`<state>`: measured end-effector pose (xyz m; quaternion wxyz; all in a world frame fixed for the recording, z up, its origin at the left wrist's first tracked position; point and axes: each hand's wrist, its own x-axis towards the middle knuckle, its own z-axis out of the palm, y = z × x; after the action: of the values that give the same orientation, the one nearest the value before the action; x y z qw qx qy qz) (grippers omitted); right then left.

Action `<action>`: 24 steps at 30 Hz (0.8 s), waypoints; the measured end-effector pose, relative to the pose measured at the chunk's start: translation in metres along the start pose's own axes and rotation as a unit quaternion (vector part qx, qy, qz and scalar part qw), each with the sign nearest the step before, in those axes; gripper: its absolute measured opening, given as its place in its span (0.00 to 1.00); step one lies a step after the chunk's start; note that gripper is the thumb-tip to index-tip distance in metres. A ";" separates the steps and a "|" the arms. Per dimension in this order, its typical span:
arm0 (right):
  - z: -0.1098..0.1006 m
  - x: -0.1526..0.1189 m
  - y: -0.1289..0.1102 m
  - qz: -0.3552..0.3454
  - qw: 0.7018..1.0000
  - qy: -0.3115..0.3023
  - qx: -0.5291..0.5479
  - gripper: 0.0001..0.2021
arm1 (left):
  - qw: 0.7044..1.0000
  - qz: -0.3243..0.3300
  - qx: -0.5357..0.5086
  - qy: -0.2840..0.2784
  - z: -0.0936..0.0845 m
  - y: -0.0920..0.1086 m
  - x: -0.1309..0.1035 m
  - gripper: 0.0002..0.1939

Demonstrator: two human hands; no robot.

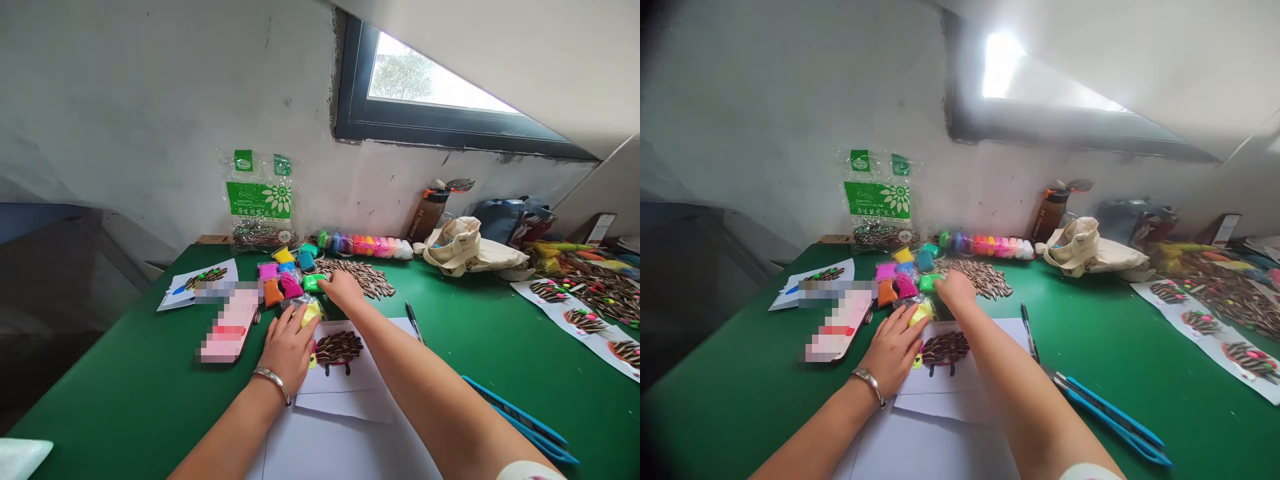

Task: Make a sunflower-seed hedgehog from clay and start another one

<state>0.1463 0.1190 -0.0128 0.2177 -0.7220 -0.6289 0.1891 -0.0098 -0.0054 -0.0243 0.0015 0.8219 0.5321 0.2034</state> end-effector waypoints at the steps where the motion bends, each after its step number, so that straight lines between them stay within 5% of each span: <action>1: 0.002 0.002 -0.001 -0.007 1.000 -0.001 0.005 0.12 | 1.000 0.000 -0.005 0.002 0.000 0.000 0.000 0.22; 6: 0.002 0.007 0.004 -0.051 0.997 0.016 0.048 0.05 | 1.000 -0.001 -0.021 0.007 0.005 -0.001 -0.001 0.23; 15: -0.038 -0.042 0.027 -0.106 0.973 0.097 0.178 0.09 | 0.982 0.046 -0.085 0.161 -0.010 0.008 0.002 0.25; 19: -0.044 -0.083 0.030 -0.112 0.942 0.074 0.307 0.08 | 0.982 0.061 -0.097 0.149 -0.018 0.015 0.000 0.30; 24: -0.038 -0.123 0.023 -0.130 0.936 -0.005 0.327 0.07 | 0.983 0.075 -0.117 0.120 -0.017 0.017 -0.001 0.35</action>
<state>0.1691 -0.0085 0.0061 0.4612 -0.5220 -0.6218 0.3580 -0.0013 -0.0169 -0.0049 0.0184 0.8231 0.4382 0.3608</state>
